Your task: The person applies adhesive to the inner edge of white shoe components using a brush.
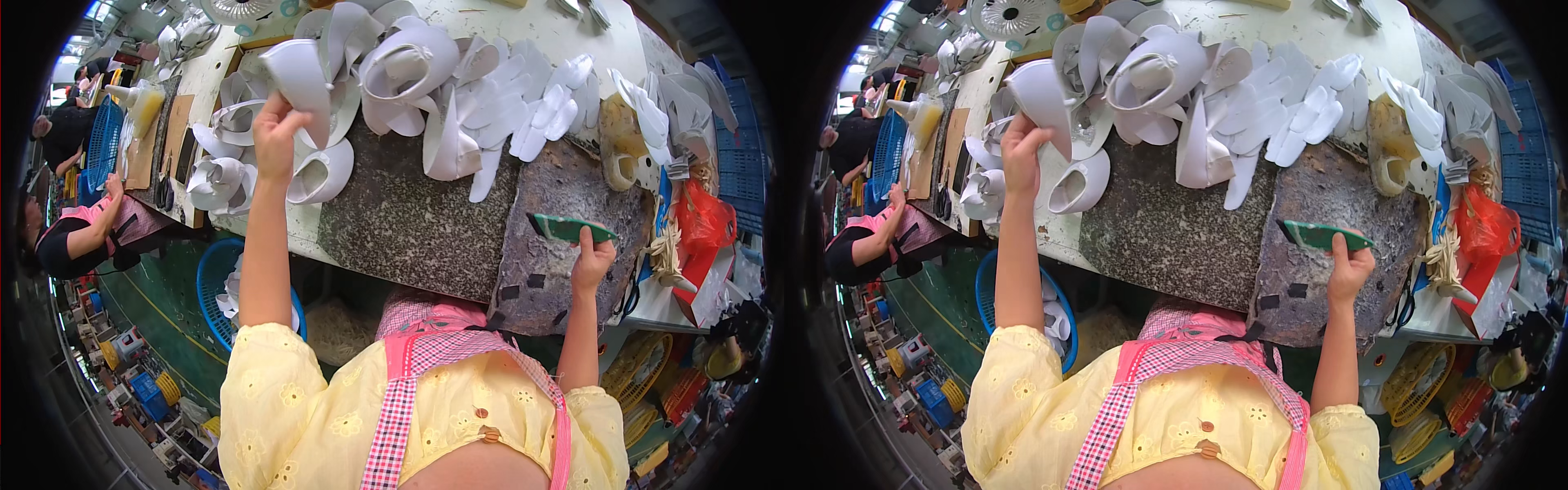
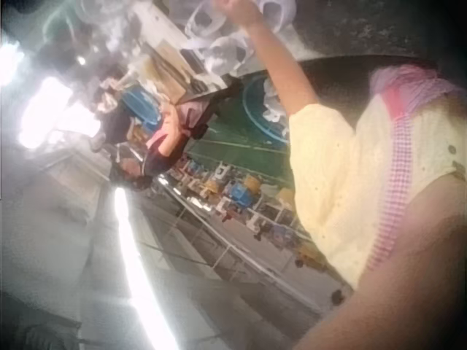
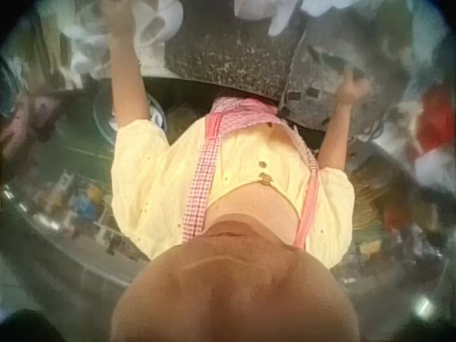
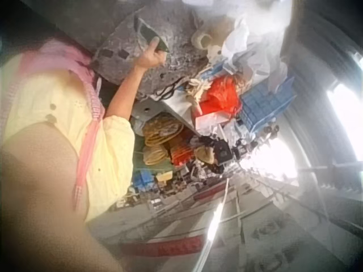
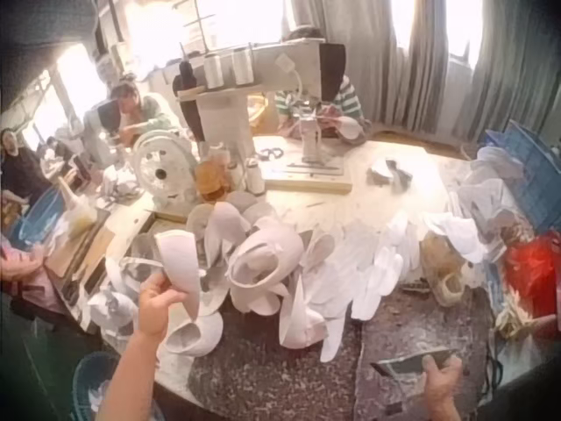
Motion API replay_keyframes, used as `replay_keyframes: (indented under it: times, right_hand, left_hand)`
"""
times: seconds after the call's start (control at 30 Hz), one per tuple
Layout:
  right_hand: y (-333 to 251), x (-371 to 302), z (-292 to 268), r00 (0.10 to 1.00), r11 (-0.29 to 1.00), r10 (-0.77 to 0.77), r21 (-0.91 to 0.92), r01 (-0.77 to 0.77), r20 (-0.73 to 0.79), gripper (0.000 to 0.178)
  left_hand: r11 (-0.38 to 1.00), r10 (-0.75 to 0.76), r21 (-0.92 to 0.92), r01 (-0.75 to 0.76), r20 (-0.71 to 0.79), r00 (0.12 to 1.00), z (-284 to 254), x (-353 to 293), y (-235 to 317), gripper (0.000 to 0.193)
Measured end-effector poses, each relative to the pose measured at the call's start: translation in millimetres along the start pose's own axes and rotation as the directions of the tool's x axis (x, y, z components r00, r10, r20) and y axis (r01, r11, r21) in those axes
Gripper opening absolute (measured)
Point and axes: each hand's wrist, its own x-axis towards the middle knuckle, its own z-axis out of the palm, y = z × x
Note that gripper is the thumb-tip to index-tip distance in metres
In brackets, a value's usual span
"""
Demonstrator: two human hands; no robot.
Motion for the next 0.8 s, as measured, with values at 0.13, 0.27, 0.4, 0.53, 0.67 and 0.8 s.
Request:
replay_keyframes:
  times: [0.13, 0.27, 0.4, 0.53, 0.67, 0.8]
  right_hand:
    - [4, 13, -12, 1.000, 1.000, 0.004, -0.026, -0.005, -0.013, 0.012]
    - [18, 33, -46, 0.998, 0.992, -0.047, 0.114, 0.052, -0.044, 0.009]
    - [30, 37, -104, 0.990, 0.981, -0.022, 0.186, 0.048, -0.142, 0.011]
    - [47, 33, -146, 0.982, 0.977, 0.017, 0.211, 0.024, -0.190, 0.012]
    - [59, 32, -161, 0.986, 0.971, 0.055, 0.240, -0.015, -0.160, 0.012]
    - [63, 43, -152, 0.997, 0.941, 0.048, 0.337, -0.023, -0.063, 0.010]
  left_hand:
    - [0.736, 0.326, 0.386, -0.557, 0.519, 0.790, 62, -51, 18, 0.016]
    - [0.378, 0.171, 0.271, -0.885, 0.919, 0.355, 126, -94, 5, 0.014]
    - [0.345, -0.115, 0.099, -0.934, 0.991, 0.062, 162, -109, -54, 0.009]
    - [0.294, -0.227, 0.125, -0.948, 0.972, 0.058, 186, -119, -58, 0.013]
    - [0.504, 0.006, 0.469, -0.726, 0.838, 0.545, 203, -147, -44, 0.021]
    - [0.280, -0.060, 0.704, -0.652, 0.691, 0.720, 217, -175, -84, 0.023]
